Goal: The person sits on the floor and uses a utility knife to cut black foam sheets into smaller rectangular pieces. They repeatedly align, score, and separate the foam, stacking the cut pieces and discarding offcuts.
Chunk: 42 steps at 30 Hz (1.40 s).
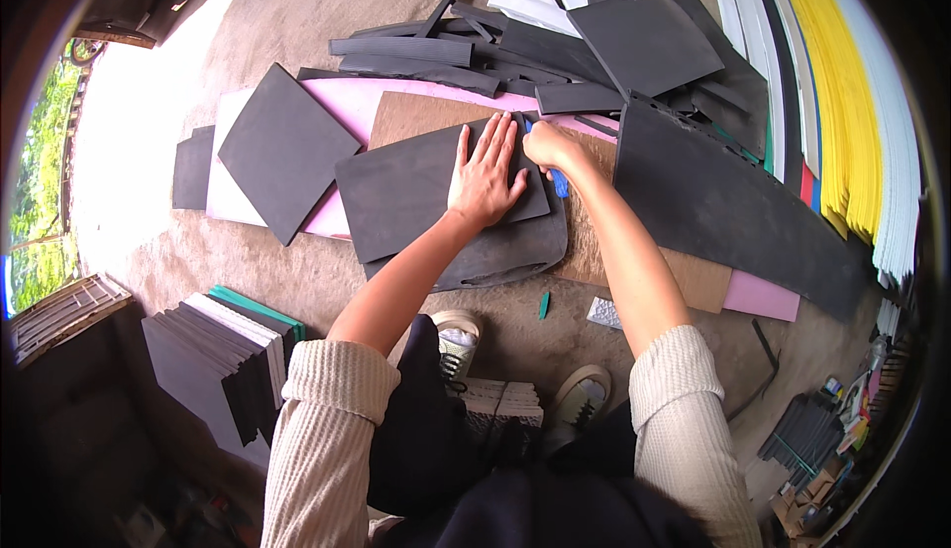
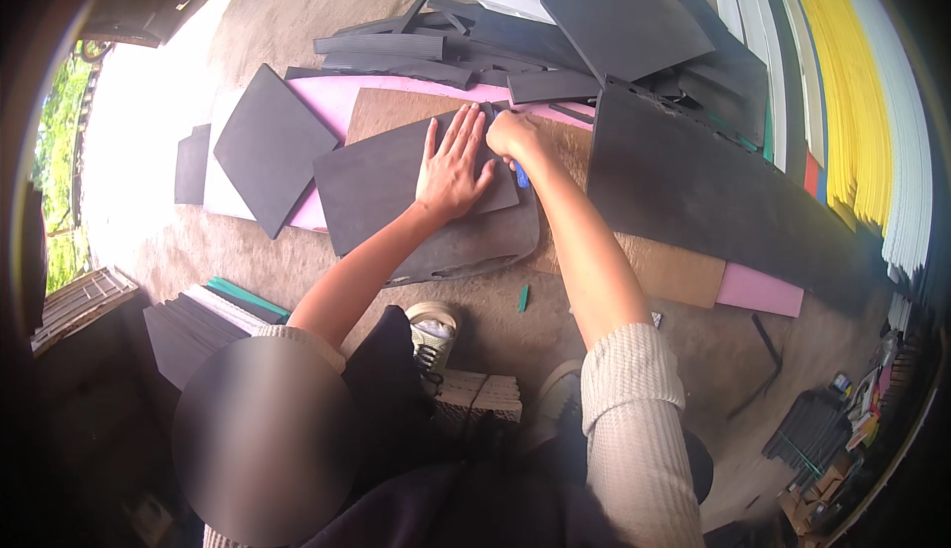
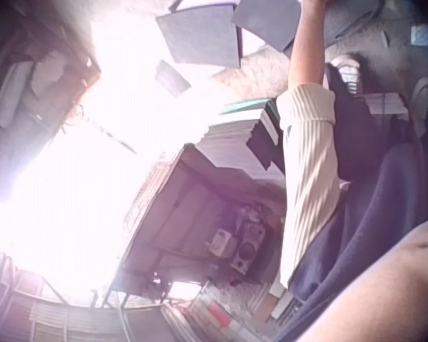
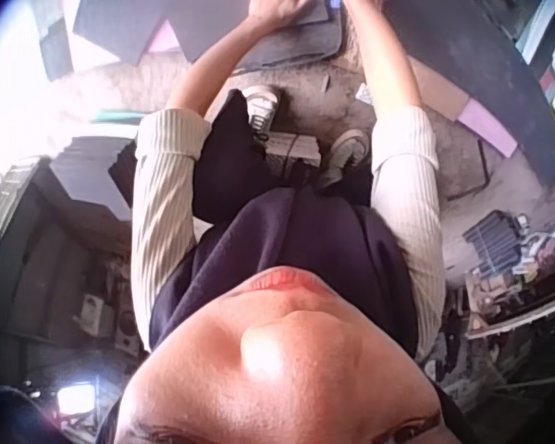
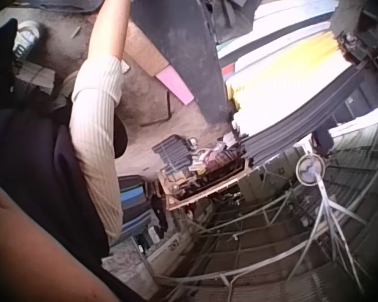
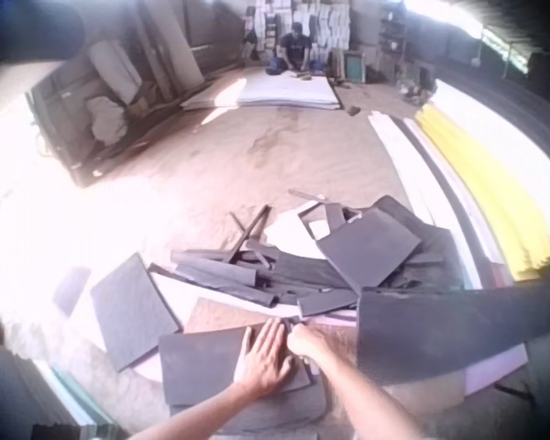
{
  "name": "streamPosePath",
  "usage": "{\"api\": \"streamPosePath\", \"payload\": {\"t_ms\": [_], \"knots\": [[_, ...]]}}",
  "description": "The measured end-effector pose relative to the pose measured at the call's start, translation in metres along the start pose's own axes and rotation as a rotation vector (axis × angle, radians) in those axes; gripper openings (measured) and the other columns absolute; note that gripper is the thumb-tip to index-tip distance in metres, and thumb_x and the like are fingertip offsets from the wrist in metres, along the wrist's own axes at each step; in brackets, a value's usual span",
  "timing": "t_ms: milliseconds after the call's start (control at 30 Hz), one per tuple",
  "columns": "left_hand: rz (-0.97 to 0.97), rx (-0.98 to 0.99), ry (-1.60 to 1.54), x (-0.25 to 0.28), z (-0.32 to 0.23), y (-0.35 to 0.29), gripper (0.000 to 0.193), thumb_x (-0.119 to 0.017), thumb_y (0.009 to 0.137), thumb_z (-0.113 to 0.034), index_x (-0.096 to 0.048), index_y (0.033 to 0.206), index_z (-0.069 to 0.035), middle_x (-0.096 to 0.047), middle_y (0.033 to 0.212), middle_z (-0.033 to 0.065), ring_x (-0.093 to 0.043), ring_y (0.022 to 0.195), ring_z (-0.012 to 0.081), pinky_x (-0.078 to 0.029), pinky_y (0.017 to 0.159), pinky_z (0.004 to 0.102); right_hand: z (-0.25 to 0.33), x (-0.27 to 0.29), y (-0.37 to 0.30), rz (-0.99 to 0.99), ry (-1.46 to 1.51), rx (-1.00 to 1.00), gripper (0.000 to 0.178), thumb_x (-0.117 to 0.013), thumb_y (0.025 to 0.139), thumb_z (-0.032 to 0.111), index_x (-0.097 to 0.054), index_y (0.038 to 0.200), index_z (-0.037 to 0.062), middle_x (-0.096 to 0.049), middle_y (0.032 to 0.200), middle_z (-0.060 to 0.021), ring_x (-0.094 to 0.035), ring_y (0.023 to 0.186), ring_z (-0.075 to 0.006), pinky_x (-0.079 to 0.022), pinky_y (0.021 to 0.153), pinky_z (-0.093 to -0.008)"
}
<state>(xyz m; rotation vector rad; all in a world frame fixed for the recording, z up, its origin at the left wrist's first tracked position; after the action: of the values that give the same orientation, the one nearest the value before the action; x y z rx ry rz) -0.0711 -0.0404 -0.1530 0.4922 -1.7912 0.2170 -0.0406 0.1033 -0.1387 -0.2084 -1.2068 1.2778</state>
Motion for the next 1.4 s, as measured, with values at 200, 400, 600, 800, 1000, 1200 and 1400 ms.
{"api": "streamPosePath", "payload": {"t_ms": [200,400,600,800,1000,1200,1400], "knots": [[-0.021,0.001,0.008,-0.002,-0.004,0.000,0.069,-0.044,0.087,-0.038,-0.022,0.142,-0.003,-0.020,0.150,0.0086,-0.015,0.139,0.0197,-0.008,0.112,0.0483,-0.040,-0.039,-0.074,0.016,0.015,-0.103,0.035,-0.040,0.086,0.018,-0.062,0.078,-0.0087,-0.063,0.067,-0.0213,-0.065,0.059,-0.0305,-0.052,0.063,-0.0404],[-0.033,-0.018,0.029,-0.002,0.000,0.000,0.066,-0.043,0.088,-0.037,-0.023,0.142,-0.004,-0.021,0.149,0.0079,-0.016,0.139,0.0197,-0.009,0.112,0.0474,-0.078,-0.090,-0.161,-0.148,-0.034,-0.095,0.033,-0.041,0.090,0.023,-0.059,0.097,-0.0042,-0.062,0.089,-0.0287,-0.061,0.088,-0.0426,-0.048,0.080,-0.0492],[-0.081,-0.066,-0.017,-0.002,0.007,-0.004,0.065,-0.048,0.088,-0.036,-0.027,0.140,-0.003,-0.025,0.147,0.0094,-0.019,0.138,0.0214,-0.010,0.112,0.0480,-0.066,-0.051,-0.171,-0.015,0.295,-0.179,0.036,-0.040,0.093,0.027,-0.056,0.093,-0.0054,-0.063,0.080,-0.0258,-0.063,0.080,-0.0392,-0.049,0.075,-0.0480],[-0.040,-0.043,-0.087,0.018,0.006,-0.041,0.072,-0.056,0.081,-0.046,-0.034,0.137,-0.007,-0.030,0.144,0.0096,-0.021,0.137,0.0230,-0.007,0.110,0.0527,-0.092,-0.054,-0.103,-0.547,0.312,-0.065,0.038,-0.048,0.091,0.029,-0.051,0.095,-0.0094,-0.059,0.090,-0.0297,-0.059,0.088,-0.0420,-0.046,0.080,-0.0464],[0.078,-0.015,0.000,0.036,0.013,-0.076,0.097,-0.067,0.063,-0.061,-0.031,0.138,-0.010,-0.026,0.146,0.0096,-0.020,0.137,0.0248,-0.008,0.109,0.0567,-0.073,-0.081,-0.088,-0.575,0.412,0.025,0.036,-0.070,0.073,0.017,-0.049,0.094,-0.0047,-0.057,0.093,-0.0207,-0.056,0.092,-0.0357,-0.044,0.082,-0.0423],[-0.011,0.004,-0.004,0.044,0.019,-0.061,0.080,-0.069,0.072,-0.044,-0.034,0.137,-0.012,-0.034,0.141,0.0075,-0.028,0.133,0.0248,-0.020,0.108,0.0510,-0.083,-0.072,-0.089,-0.476,0.846,-0.045,0.033,-0.074,0.067,0.005,-0.048,0.086,0.0028,-0.057,0.080,-0.0095,-0.058,0.072,-0.0217,-0.046,0.070,-0.0349],[-0.246,0.396,0.162,0.081,0.084,-0.039,0.058,-0.065,0.077,-0.014,-0.041,0.130,-0.011,-0.042,0.132,0.0111,-0.040,0.123,0.0287,-0.032,0.102,0.0450,-0.052,-0.012,-0.161,-0.548,1.131,0.182,0.031,-0.070,0.070,-0.002,-0.044,0.082,0.0093,-0.048,0.076,0.0010,-0.049,0.070,-0.0089,-0.040,0.068,-0.0251]]}}
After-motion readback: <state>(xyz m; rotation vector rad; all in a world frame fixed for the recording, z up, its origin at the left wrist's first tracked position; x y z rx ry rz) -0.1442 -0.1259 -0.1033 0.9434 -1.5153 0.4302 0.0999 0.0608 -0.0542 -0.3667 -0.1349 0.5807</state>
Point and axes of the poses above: each hand's wrist, its own y-axis towards the middle knuckle, its own x-axis out of the back of the hand, z = x × y, the point moved 1 cm from there along y, towards the middle knuckle
